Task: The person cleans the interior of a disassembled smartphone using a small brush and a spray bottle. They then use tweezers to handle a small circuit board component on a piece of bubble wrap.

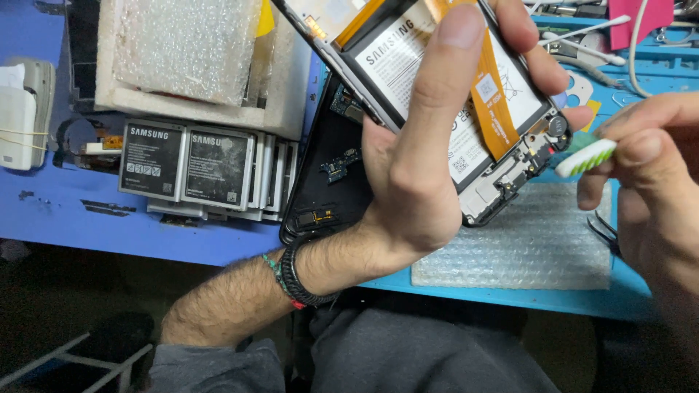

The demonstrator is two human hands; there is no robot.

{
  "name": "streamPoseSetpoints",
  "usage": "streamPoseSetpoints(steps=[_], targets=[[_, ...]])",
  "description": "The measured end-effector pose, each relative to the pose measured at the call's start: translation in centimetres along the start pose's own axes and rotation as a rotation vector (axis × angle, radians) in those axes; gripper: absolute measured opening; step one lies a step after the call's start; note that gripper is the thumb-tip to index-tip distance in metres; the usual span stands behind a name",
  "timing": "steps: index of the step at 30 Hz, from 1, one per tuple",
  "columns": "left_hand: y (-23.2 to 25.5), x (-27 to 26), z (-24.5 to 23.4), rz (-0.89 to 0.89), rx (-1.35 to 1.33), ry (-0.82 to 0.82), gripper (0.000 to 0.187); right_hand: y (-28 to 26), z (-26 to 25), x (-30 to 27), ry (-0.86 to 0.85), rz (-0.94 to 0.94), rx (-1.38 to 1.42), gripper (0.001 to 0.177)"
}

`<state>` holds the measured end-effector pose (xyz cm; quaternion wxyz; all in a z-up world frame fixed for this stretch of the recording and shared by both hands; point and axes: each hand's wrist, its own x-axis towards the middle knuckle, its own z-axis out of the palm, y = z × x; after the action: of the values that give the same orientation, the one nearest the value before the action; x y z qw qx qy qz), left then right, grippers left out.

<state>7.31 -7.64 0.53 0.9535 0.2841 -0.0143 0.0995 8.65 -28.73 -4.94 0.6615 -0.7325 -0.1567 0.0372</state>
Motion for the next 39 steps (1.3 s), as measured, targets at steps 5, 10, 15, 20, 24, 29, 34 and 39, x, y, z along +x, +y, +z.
streamPoseSetpoints(steps=[5, 10, 15, 20, 24, 29, 34, 39], targets=[[0.0, -0.1, -0.2, 0.024, 0.043, -0.062, 0.030, -2.9, 1.5, 0.2, 0.027, 0.058, -0.230, 0.033], [0.1, -0.7, 0.4, -0.015, 0.020, -0.024, 0.029, -2.2, 1.8, -0.5, -0.047, -0.081, -0.171, 0.021], [0.1, -0.8, 0.6, -0.037, -0.047, -0.029, 0.023, -2.4, 1.7, -0.6, -0.037, -0.083, -0.153, 0.019], [0.1, -0.8, 0.2, -0.024, -0.003, -0.041, 0.020, -1.9, 2.0, -0.7, -0.004, -0.068, -0.125, 0.027], [0.0, -0.9, 0.1, -0.021, 0.019, -0.047, 0.020, -1.4, 1.6, -0.6, -0.039, -0.062, -0.067, 0.021], [0.0, -0.9, 0.0, -0.013, 0.082, -0.073, 0.019, -1.4, 1.2, -0.9, -0.063, -0.026, -0.053, 0.016], [0.1, -1.1, -0.1, -0.013, 0.123, -0.091, 0.019, -3.2, 1.7, -0.2, -0.073, 0.013, -0.167, 0.023], [-0.5, -0.6, 0.1, 0.044, 0.235, -0.063, 0.019, -3.9, 1.9, 0.6, 0.021, 0.119, -0.185, 0.033]])
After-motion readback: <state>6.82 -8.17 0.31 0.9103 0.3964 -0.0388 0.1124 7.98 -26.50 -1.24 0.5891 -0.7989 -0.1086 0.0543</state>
